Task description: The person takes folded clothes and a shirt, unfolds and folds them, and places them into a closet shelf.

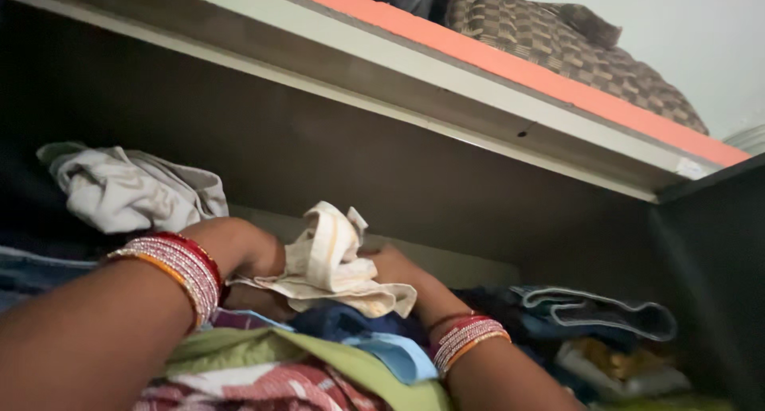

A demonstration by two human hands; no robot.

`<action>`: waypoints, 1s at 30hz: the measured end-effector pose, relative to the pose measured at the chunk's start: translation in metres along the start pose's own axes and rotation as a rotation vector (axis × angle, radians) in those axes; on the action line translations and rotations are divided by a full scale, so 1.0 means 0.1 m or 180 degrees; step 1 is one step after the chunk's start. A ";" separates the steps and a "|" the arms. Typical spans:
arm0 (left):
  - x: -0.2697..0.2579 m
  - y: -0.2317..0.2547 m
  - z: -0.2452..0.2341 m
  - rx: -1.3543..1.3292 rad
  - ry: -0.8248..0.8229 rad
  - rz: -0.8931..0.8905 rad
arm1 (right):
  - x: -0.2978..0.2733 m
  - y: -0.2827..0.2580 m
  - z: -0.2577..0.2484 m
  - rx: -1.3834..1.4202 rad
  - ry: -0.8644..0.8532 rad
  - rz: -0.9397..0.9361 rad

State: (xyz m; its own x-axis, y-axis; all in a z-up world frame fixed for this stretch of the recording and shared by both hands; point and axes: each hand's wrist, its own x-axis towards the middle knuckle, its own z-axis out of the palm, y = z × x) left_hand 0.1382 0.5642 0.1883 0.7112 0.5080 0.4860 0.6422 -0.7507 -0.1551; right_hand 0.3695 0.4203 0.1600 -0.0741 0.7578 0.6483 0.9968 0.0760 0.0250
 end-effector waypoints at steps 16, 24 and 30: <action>-1.64 0.50 -0.74 -0.1048 0.2032 -0.0605 | -1.71 -1.51 -0.43 0.1452 0.0994 0.0837; -2.61 1.29 -0.60 -0.1426 0.3286 0.0359 | -2.54 -2.09 -0.34 0.0850 0.1870 0.0614; -3.08 1.94 -0.29 -0.0910 0.4130 0.1392 | -3.26 -2.32 -0.46 0.0447 0.1891 0.0470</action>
State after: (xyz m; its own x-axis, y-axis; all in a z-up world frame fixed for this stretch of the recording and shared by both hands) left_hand 0.0353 0.2498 0.0338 -0.0334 -0.4171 0.9083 0.2484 -0.8837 -0.3967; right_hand 0.1637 0.1261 -0.0221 0.1338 0.2802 0.9506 0.9787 0.1131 -0.1711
